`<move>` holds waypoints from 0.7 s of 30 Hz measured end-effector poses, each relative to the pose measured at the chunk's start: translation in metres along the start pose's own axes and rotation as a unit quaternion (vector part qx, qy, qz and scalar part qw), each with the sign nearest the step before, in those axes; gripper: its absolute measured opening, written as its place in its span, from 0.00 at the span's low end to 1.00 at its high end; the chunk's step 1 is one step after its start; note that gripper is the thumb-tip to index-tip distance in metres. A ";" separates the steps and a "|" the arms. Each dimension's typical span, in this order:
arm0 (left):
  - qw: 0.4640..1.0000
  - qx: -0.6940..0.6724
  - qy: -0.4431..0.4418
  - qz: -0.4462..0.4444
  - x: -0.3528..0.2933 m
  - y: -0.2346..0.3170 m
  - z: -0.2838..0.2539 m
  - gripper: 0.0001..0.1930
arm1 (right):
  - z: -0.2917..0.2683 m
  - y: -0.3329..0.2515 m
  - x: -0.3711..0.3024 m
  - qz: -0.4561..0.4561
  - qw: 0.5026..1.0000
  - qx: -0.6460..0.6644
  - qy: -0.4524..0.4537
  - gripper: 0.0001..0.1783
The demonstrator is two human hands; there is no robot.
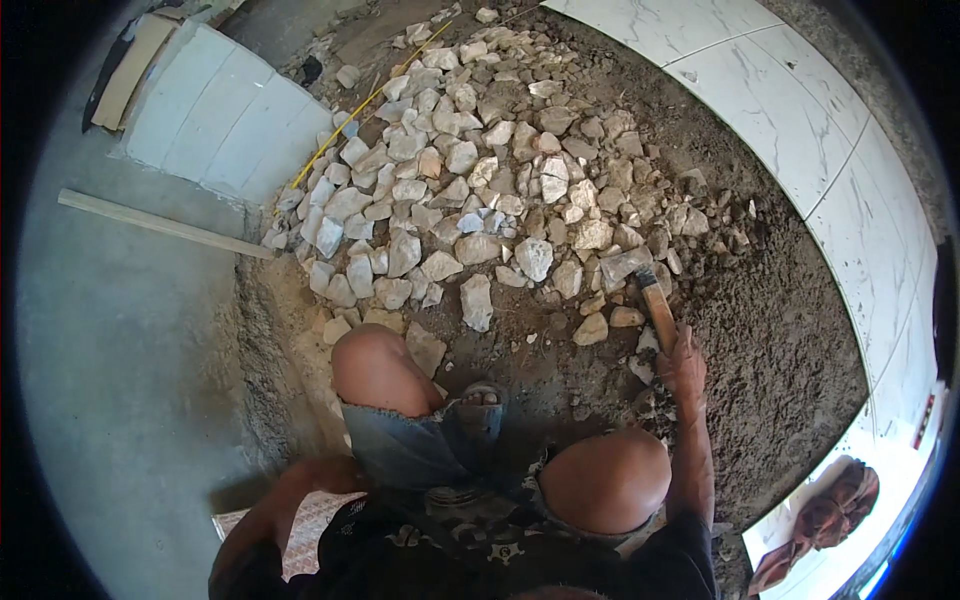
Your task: The person uses the back of a hatchet to tap down large stones into a mortar bed and arranges them by hand to fit the stones together.
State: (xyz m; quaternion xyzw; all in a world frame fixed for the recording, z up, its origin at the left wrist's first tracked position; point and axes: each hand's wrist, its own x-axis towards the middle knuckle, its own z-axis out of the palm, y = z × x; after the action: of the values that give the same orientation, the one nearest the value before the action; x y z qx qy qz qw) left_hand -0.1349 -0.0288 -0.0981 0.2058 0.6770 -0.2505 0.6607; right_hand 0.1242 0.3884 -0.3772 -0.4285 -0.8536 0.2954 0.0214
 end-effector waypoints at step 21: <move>0.920 0.250 0.159 0.255 0.002 0.148 -0.098 0.16 | -0.001 -0.020 -0.011 0.053 0.935 0.344 -0.073 0.26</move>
State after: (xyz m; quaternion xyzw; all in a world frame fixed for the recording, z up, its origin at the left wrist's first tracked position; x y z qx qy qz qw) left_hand -0.1228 0.1479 -0.1099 0.5669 0.6135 -0.1986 0.5127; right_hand 0.1172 0.3713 -0.3638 -0.4170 -0.6749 0.6022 0.0890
